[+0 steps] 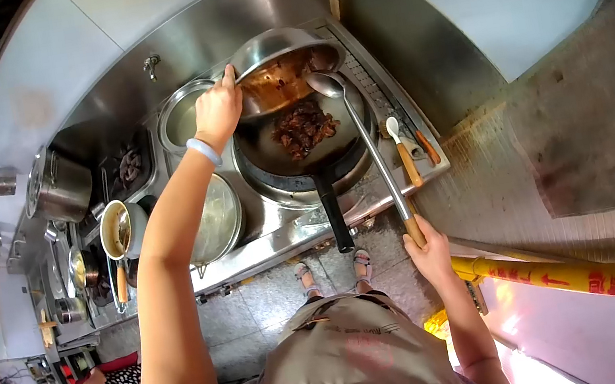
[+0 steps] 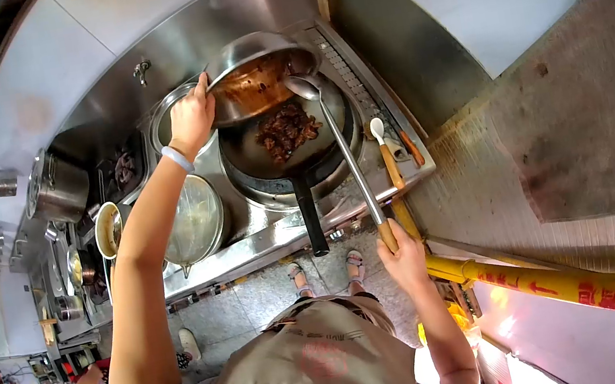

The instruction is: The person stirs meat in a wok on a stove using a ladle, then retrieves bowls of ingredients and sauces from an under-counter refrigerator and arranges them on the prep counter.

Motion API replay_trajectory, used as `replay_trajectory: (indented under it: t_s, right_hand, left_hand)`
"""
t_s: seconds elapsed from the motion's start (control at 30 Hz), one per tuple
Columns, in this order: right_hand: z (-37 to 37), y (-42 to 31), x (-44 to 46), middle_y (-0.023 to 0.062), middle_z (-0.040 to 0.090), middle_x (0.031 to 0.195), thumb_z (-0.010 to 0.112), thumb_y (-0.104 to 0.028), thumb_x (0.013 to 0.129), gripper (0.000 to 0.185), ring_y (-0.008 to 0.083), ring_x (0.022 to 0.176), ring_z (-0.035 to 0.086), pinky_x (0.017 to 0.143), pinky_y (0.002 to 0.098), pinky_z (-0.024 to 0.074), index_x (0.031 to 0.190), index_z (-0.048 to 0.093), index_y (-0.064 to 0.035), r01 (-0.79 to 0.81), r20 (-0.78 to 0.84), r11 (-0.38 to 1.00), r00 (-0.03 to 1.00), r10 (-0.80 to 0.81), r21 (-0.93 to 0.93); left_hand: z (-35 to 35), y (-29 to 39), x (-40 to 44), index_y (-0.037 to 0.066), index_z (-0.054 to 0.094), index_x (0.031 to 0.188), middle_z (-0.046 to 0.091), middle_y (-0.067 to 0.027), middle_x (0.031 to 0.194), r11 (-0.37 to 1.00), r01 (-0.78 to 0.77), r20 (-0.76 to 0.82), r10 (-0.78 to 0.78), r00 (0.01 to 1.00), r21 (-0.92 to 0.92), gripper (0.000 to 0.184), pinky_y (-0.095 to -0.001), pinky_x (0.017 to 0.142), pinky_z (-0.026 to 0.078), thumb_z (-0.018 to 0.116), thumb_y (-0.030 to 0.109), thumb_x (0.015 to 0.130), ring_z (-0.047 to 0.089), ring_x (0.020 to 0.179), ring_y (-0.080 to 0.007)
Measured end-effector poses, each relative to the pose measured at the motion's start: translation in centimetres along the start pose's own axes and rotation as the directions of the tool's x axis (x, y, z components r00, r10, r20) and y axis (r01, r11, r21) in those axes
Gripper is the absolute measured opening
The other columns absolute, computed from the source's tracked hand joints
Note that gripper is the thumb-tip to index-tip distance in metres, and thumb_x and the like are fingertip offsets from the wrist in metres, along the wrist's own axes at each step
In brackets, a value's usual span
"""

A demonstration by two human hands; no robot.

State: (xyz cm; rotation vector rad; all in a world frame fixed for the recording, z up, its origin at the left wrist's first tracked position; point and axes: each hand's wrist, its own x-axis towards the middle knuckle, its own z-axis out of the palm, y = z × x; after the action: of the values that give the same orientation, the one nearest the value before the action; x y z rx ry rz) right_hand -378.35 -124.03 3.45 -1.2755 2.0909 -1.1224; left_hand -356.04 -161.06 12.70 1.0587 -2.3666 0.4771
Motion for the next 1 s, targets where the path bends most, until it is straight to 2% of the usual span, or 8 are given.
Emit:
replay_trajectory:
  t_s: [0.23, 0.33, 0.53, 0.6, 0.63, 0.77, 0.93, 1.0]
  right_hand:
    - [0.2, 0.9, -0.5, 0.0222, 0.061, 0.083, 0.064, -0.013, 0.073, 0.042, 0.0332, 0.076, 0.062, 0.068, 0.0342, 0.0481, 0.110, 0.053, 0.0030, 0.022, -0.018, 0.999, 1.000, -0.022, 0.036]
    - [0.4, 1.2, -0.6, 0.0187, 0.062, 0.081, 0.065, -0.012, 0.073, 0.043, 0.0223, 0.072, 0.062, 0.067, 0.0301, 0.0477, 0.111, 0.052, 0.0043, -0.017, -0.004, 0.992, 1.000, 0.017, 0.128]
    - [0.6, 1.1, -0.3, 0.0049, 0.059, 0.076, 0.063, -0.008, 0.075, 0.040, 0.0090, 0.069, 0.055, 0.063, 0.0232, 0.0455, 0.112, 0.053, 0.0033, -0.228, 0.085, 0.929, 0.973, 0.213, 0.291]
    - [0.9, 1.3, -0.1, -0.0017, 0.052, 0.065, 0.059, -0.007, 0.080, 0.040, 0.0033, 0.045, 0.043, 0.037, 0.0180, 0.0346, 0.118, 0.049, -0.0011, -0.171, 0.104, 0.937, 0.984, 0.146, 0.306]
    - [0.8, 1.2, -0.1, -0.0017, 0.052, 0.065, 0.059, -0.007, 0.080, 0.040, 0.0033, 0.045, 0.043, 0.037, 0.0180, 0.0346, 0.118, 0.049, -0.0011, -0.169, 0.107, 0.938, 0.984, 0.143, 0.302]
    - [0.7, -0.4, 0.5, -0.0015, 0.052, 0.066, 0.058, -0.006, 0.080, 0.040, 0.0035, 0.045, 0.043, 0.037, 0.0181, 0.0347, 0.118, 0.049, -0.0009, -0.344, 0.212, 0.854, 0.936, 0.280, 0.390]
    - [0.9, -0.3, 1.3, 0.0005, 0.056, 0.072, 0.058, -0.005, 0.080, 0.042, 0.0039, 0.046, 0.044, 0.039, 0.0179, 0.0359, 0.120, 0.047, -0.0005, -0.325, 0.194, 0.873, 0.943, 0.270, 0.364]
    - [0.6, -0.2, 2.0, 0.0065, 0.059, 0.070, 0.063, -0.012, 0.077, 0.043, 0.0124, 0.051, 0.054, 0.048, 0.0271, 0.0449, 0.117, 0.051, -0.0013, -0.270, 0.146, 0.940, 0.959, 0.243, 0.210]
  left_hand:
    - [0.2, -2.3, 0.3, -0.005, 0.060, 0.083, 0.061, -0.0239, 0.082, 0.842, 0.522, 0.145, -0.504, 0.851, -0.138, 0.025, -0.0462, 0.074, 0.045, 0.057, 0.019, 0.075, 0.059, 0.077, -0.0399]
    - [0.8, -4.7, -0.1, -0.010, 0.058, 0.083, 0.061, -0.0261, 0.086, 0.434, 0.841, 0.427, -0.726, 0.539, -0.324, 0.030, -0.0409, 0.059, 0.053, 0.059, 0.018, 0.071, 0.063, 0.071, -0.0348]
    - [2.0, -8.0, -2.6, -0.011, 0.059, 0.082, 0.061, -0.0207, 0.082, -0.018, 0.865, 0.599, -0.729, 0.332, -0.501, 0.021, -0.0378, 0.046, 0.052, 0.057, 0.007, 0.071, 0.063, 0.063, -0.0304]
    - [1.0, -7.7, -3.5, -0.008, 0.058, 0.078, 0.058, -0.0137, 0.072, -0.164, 0.833, 0.667, -0.686, 0.289, -0.529, 0.015, -0.0304, 0.047, 0.052, 0.055, 0.006, 0.075, 0.058, 0.057, -0.0240]
    - [2.1, -8.3, -4.5, -0.008, 0.058, 0.078, 0.058, -0.0137, 0.072, -0.169, 0.831, 0.667, -0.688, 0.285, -0.530, 0.015, -0.0304, 0.047, 0.052, 0.055, 0.006, 0.075, 0.058, 0.057, -0.0240]
    - [5.2, -8.1, -8.1, -0.001, 0.051, 0.077, 0.052, -0.0093, 0.064, -0.616, 0.626, 0.858, -0.482, 0.180, -0.478, 0.008, -0.0285, 0.046, 0.051, 0.052, 0.007, 0.079, 0.053, 0.051, -0.0190]
    - [4.3, -6.0, -7.7, -0.002, 0.051, 0.075, 0.052, -0.0093, 0.064, -0.630, 0.566, 0.828, -0.526, 0.192, -0.531, 0.009, -0.0281, 0.043, 0.051, 0.053, 0.006, 0.079, 0.053, 0.049, -0.0191]
    - [4.3, -6.9, -8.1, -0.003, 0.052, 0.074, 0.052, -0.0092, 0.063, -0.643, 0.534, 0.817, -0.548, 0.180, -0.549, 0.010, -0.0271, 0.040, 0.050, 0.053, 0.006, 0.078, 0.052, 0.046, -0.0193]
